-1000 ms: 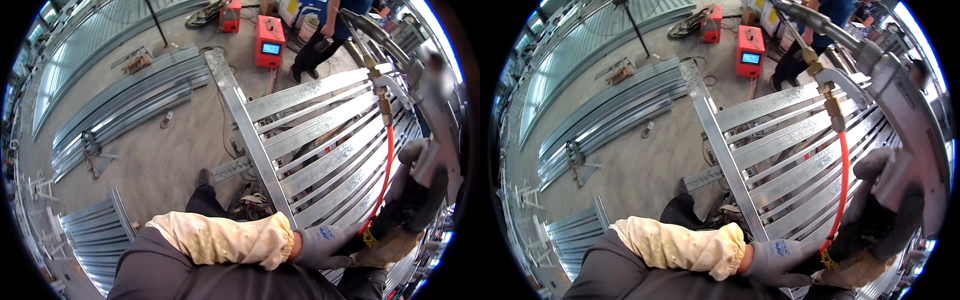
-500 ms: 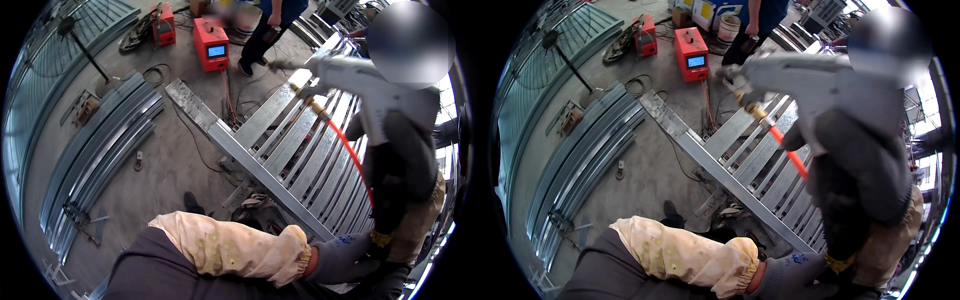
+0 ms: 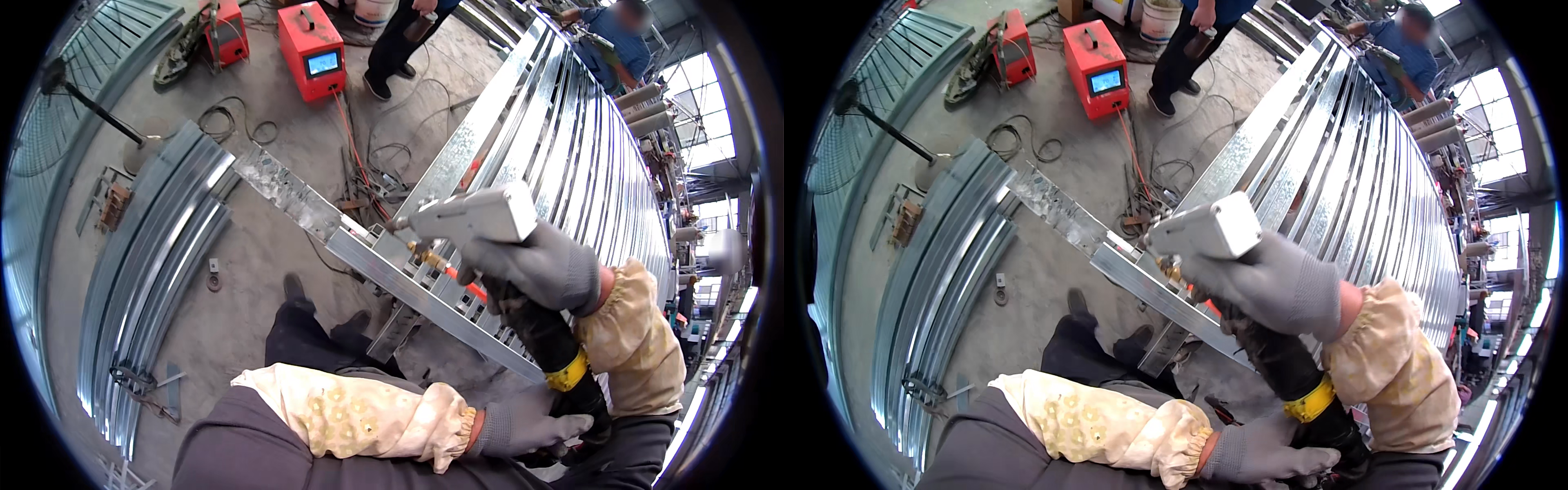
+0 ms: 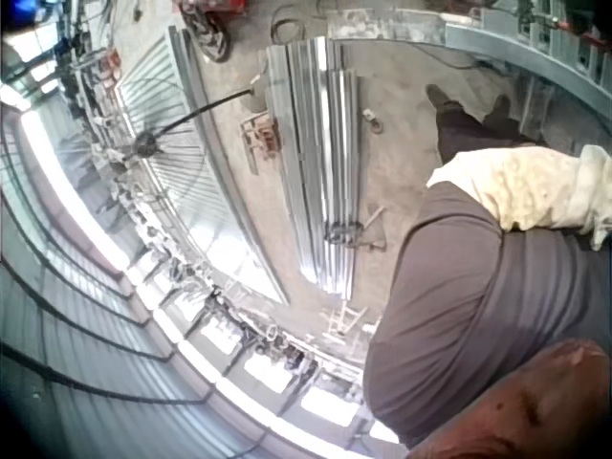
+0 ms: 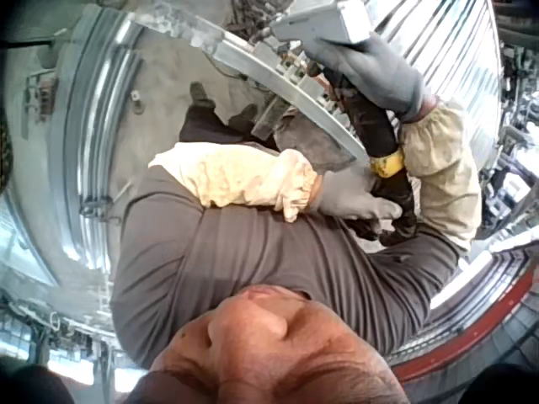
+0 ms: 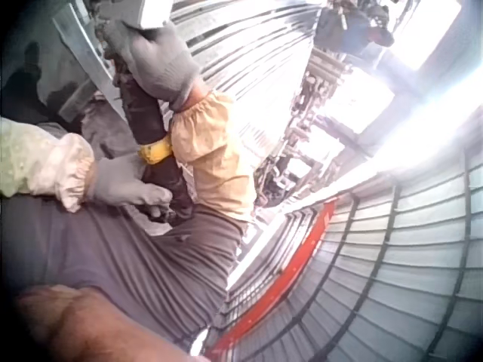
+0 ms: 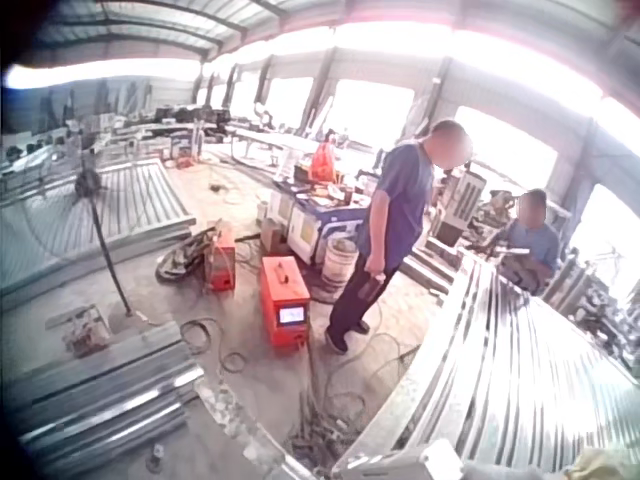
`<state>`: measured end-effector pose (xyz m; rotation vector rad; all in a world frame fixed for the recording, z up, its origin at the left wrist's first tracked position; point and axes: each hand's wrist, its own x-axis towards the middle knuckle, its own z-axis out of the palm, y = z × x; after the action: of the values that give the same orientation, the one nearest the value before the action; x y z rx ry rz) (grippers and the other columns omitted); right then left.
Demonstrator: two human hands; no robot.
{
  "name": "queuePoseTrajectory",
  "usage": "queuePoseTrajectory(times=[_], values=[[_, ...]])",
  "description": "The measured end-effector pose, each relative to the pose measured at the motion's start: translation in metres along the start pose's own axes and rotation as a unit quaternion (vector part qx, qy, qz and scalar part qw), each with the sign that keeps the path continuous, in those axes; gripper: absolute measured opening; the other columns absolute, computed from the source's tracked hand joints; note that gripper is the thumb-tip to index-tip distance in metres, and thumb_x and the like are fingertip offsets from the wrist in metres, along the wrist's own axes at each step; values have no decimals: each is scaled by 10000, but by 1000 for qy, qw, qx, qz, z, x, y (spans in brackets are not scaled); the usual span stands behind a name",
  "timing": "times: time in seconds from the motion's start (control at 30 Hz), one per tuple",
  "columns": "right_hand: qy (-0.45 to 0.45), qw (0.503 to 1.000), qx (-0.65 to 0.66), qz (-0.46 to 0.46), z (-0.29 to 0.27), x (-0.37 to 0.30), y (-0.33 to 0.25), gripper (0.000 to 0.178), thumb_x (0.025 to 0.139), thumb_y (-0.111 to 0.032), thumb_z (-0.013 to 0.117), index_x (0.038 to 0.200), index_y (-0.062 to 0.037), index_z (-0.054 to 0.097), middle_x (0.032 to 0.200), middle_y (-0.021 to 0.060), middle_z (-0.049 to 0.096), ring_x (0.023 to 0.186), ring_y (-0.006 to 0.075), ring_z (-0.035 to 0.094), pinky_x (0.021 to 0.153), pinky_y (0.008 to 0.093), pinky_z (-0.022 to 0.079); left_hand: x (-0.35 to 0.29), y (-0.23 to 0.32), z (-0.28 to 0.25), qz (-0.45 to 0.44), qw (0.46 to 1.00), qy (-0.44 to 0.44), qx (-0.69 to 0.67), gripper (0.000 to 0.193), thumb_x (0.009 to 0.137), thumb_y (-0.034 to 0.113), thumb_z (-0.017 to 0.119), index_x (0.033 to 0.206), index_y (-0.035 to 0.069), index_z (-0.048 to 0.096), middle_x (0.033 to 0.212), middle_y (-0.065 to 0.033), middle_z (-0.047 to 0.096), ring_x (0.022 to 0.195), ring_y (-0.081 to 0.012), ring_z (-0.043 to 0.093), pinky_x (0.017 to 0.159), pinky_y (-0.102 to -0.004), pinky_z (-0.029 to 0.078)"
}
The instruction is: The person welds metal bars onto a large curved metal frame using a handheld welding gun. They repeatedly position bars, weld them in place, and adjust the frame while working in a workshop with other workers nearby.
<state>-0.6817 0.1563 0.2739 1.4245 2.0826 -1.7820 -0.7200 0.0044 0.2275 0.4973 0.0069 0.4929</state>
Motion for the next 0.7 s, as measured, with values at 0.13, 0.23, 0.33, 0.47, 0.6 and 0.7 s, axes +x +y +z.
queuePoseTrajectory(times=[0.13, 0.23, 0.33, 0.47, 0.6, 0.7], values=[[-34, 994, -27, 104, 5, 57, 2, 341, 989, -266, 650, 1239, -33, 651, 908, 55, 695, 820, 136, 627, 756, 311, 526, 11, -27, -36, 106, 988, -43, -101, 306, 973, 369, 657, 992, 75, 576, 748, 13, 558, 631, -91, 505, 576, -266, 427], [-84, 977, -15, 194, 8, 95, -6, 379, 992, -301, 648, 1276, -52, 633, 913, 61, 697, 828, 147, 657, 737, 299, 534, -3, -6, -52, 111, 984, -92, -103, 292, 991, 381, 646, 967, 98, 577, 747, 24, 542, 660, -82, 495, 594, -255, 419], [-98, 977, -6, 187, 11, 120, -1, 378, 981, -323, 662, 1219, -33, 618, 848, 52, 680, 694, 120, 644, 636, 293, 548, -10, 20, -60, 153, 976, -106, -112, 284, 1011, 374, 619, 994, 92, 601, 791, -10, 581, 728, -128, 551, 665, -288, 461], [-104, 963, 18, 248, 11, 153, 7, 383, 972, -338, 668, 1172, -16, 614, 807, 39, 662, 625, 105, 632, 574, 287, 541, -21, 42, -74, 183, 975, -111, -68, 272, 1049, 342, 517, 1111, 88, 592, 890, -61, 611, 857, -218, 615, 795, -353, 507], [-100, 956, 14, 274, 7, 175, 4, 389, 972, -348, 663, 1156, -8, 622, 798, 41, 659, 639, 112, 644, 580, 289, 540, -6, 24, -66, 380, 919, -1, 108, 245, 1088, 286, 422, 1156, 101, 567, 1015, -102, 613, 959, -316, 624, 865, -411, 516], [-112, 950, 4, 291, 6, 193, 2, 384, 973, -359, 656, 1137, -13, 636, 809, 43, 665, 665, 117, 648, 605, 294, 543, -7, 36, -78, 356, 925, -41, 128, 245, 1091, 268, 415, 1191, 98, 560, 1015, -116, 614, 977, -332, 628, 887, -426, 517]])
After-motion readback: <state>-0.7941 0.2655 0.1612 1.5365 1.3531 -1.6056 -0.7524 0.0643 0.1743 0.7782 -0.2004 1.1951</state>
